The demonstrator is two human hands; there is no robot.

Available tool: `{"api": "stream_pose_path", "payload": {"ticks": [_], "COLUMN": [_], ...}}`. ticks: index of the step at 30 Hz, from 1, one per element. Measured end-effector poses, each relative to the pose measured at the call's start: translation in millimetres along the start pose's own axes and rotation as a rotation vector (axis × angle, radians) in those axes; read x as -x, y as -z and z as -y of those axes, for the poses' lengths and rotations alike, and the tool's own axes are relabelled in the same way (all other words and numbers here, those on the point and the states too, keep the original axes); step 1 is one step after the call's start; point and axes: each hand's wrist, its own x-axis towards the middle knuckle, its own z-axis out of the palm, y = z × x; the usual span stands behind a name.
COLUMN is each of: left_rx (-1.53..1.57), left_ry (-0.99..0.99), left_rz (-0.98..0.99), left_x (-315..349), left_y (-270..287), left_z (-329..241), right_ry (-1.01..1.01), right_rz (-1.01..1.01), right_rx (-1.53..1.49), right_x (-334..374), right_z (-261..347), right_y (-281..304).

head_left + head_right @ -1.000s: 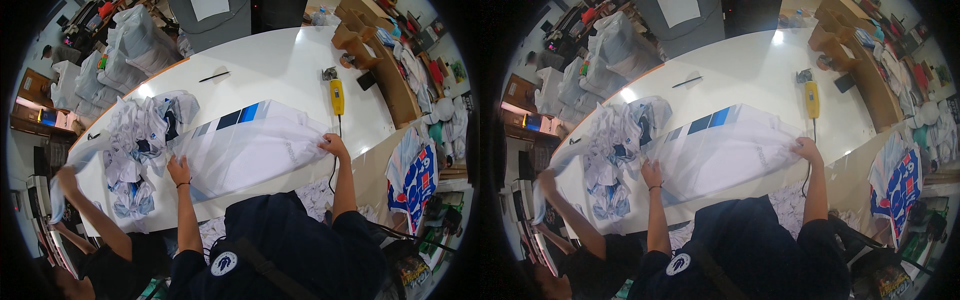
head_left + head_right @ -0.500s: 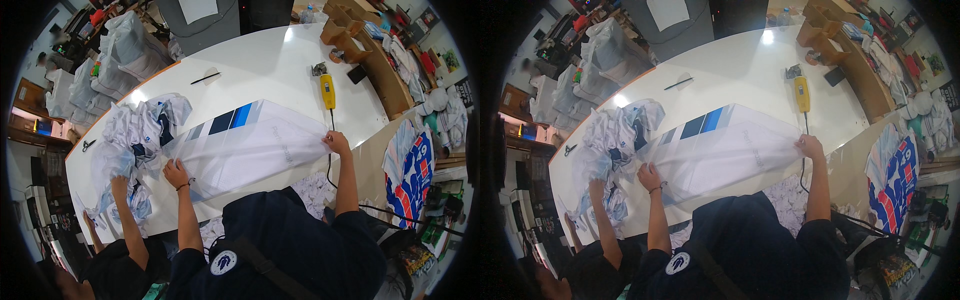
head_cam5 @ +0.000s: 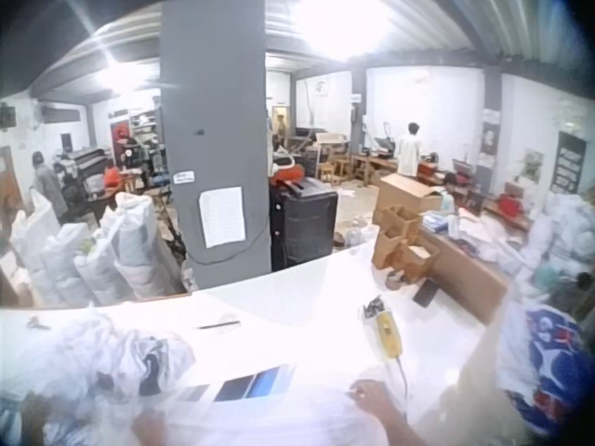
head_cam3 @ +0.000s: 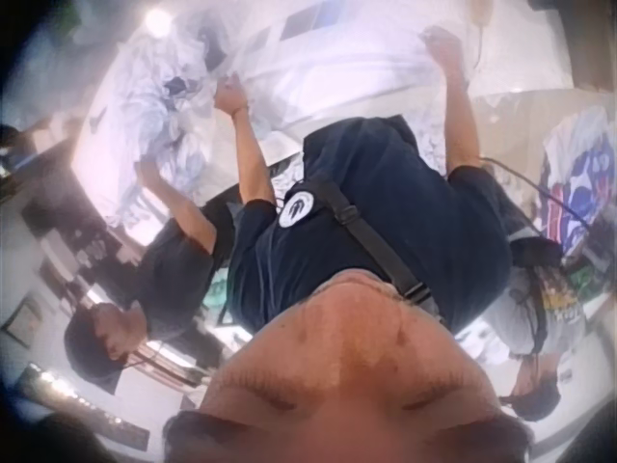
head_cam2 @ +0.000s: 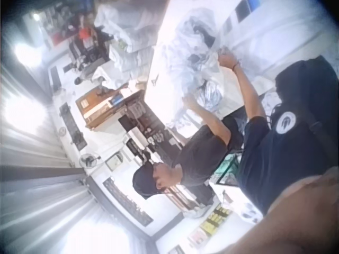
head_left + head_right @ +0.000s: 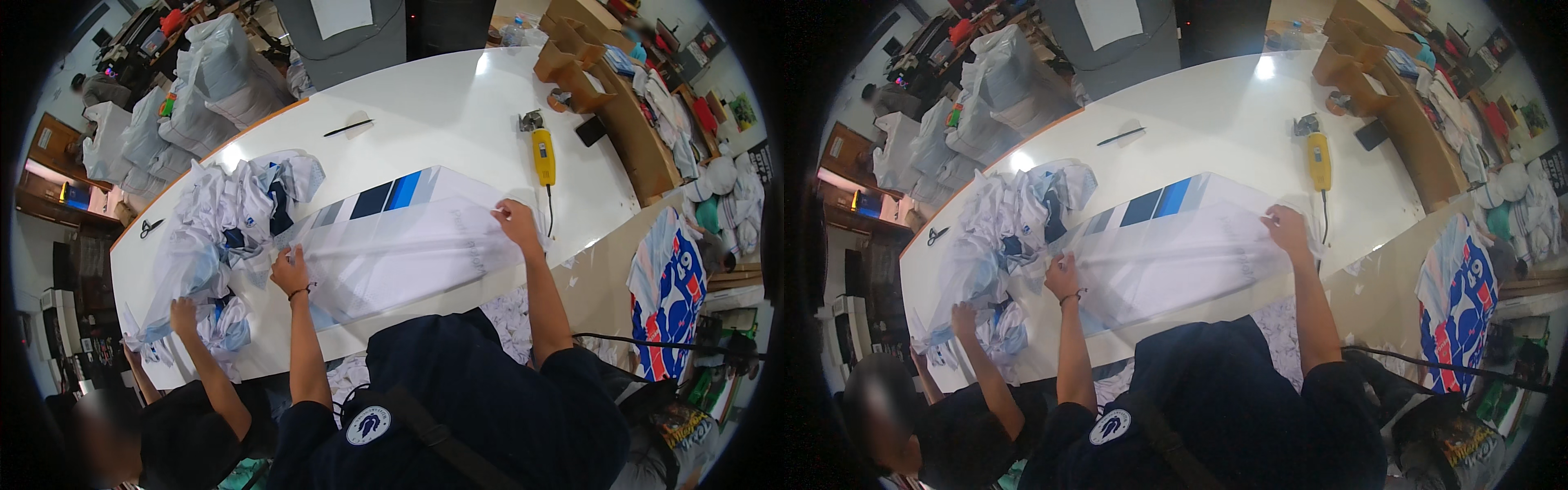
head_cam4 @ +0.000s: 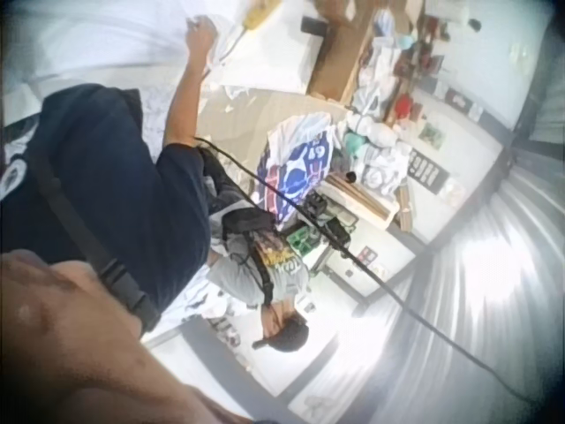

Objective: The person folds white shirts with blue accents on a white table, using a yellow handheld tool to press seams and a pen to mark or trace lines. The person repeatedly unfolds, aligns, and refolds each shirt, then sets it aside while another person sorts nearby items.

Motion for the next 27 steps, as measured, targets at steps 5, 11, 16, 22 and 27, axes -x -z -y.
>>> {"api": "stream_pose_path", "payload": {"ticks": [5,11,16,22,27], "left_rx": [0.053,0.381,0.492,0.482,0.383], "left_ry": [0.050,-0.020,-0.006,0.003,-0.034], "left_rz": [0.020,0.016,0.012,-0.012,0.033], "left_x": [-10,-15,-21,-38,-46], "left_y": [-6,3,18,-2,-5], "left_z": [-1,7,4,21,2], "right_ry": [0.002,0.025,0.023,0.032,0.032], "right_rz": [0.030,0.077,0.042,0.096,0.142], "right_rx": [0.182,0.178,-0.134,-0.037,0.035], "right_x": [-30,-43,-64,-106,-125], "right_z": [34,23,26,65,56], "right_y": [-52,-65,-57,-60,-74]}}
